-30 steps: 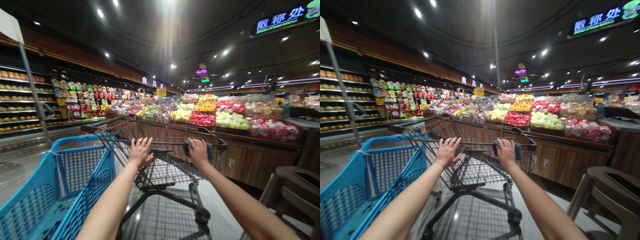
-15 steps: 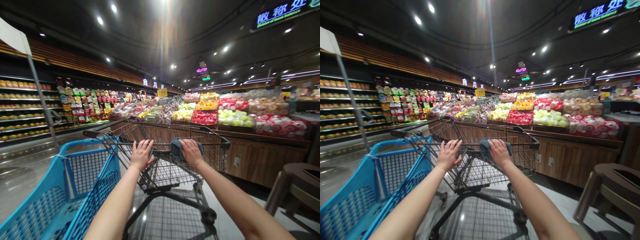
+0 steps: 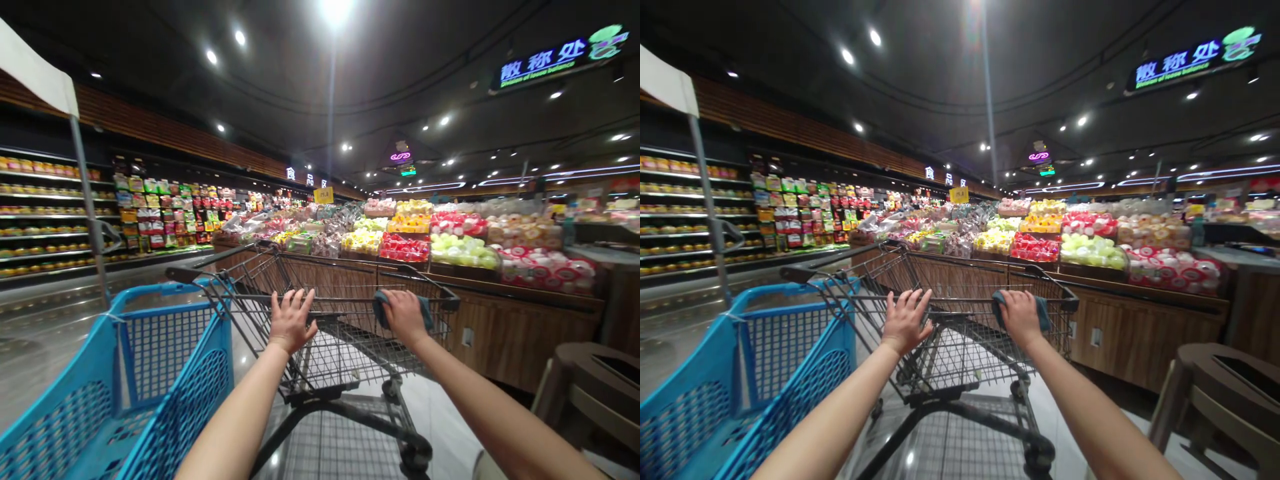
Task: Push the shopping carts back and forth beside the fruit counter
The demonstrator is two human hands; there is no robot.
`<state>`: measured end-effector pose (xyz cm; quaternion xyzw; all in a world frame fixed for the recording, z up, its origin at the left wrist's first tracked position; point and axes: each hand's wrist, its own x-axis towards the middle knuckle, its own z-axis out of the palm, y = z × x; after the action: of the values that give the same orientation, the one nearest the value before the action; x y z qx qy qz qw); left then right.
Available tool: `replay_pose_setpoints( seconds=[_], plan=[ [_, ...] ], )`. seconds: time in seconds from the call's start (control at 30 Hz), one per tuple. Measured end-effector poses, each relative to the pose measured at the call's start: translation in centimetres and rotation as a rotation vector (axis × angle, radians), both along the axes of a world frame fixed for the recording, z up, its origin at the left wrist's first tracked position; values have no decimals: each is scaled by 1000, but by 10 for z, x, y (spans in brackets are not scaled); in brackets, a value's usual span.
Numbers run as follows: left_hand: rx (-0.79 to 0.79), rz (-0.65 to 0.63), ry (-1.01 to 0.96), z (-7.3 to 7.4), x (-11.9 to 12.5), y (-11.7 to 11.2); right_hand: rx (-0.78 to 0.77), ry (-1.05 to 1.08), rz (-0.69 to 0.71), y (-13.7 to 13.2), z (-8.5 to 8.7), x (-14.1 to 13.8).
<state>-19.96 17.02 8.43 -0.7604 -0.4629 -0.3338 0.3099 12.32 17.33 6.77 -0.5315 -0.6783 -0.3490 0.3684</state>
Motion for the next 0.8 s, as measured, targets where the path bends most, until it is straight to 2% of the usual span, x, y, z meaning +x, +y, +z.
replay_pose_setpoints(
  seconds=[0.17, 0.27, 0.37, 0.47, 0.67, 0.8],
  plan=[
    [-5, 19, 15, 4, 2, -3, 39, 26, 141, 7, 1, -82],
    [-22, 25, 22, 6, 1, -6, 68, 72, 163, 11, 2, -96],
    [-42, -9, 59, 8, -5, -6, 24, -8, 190, 12, 4, -81],
    [-71, -53, 156, 14, -22, -5, -23, -72, 185, 10, 6, -56],
    [-55, 1, 248, 26, -61, -6, 2, -57, 197, 7, 2, -9],
    [-16, 6, 235, 27, -65, -5, 0, -55, 177, 6, 0, 18]
  ],
)
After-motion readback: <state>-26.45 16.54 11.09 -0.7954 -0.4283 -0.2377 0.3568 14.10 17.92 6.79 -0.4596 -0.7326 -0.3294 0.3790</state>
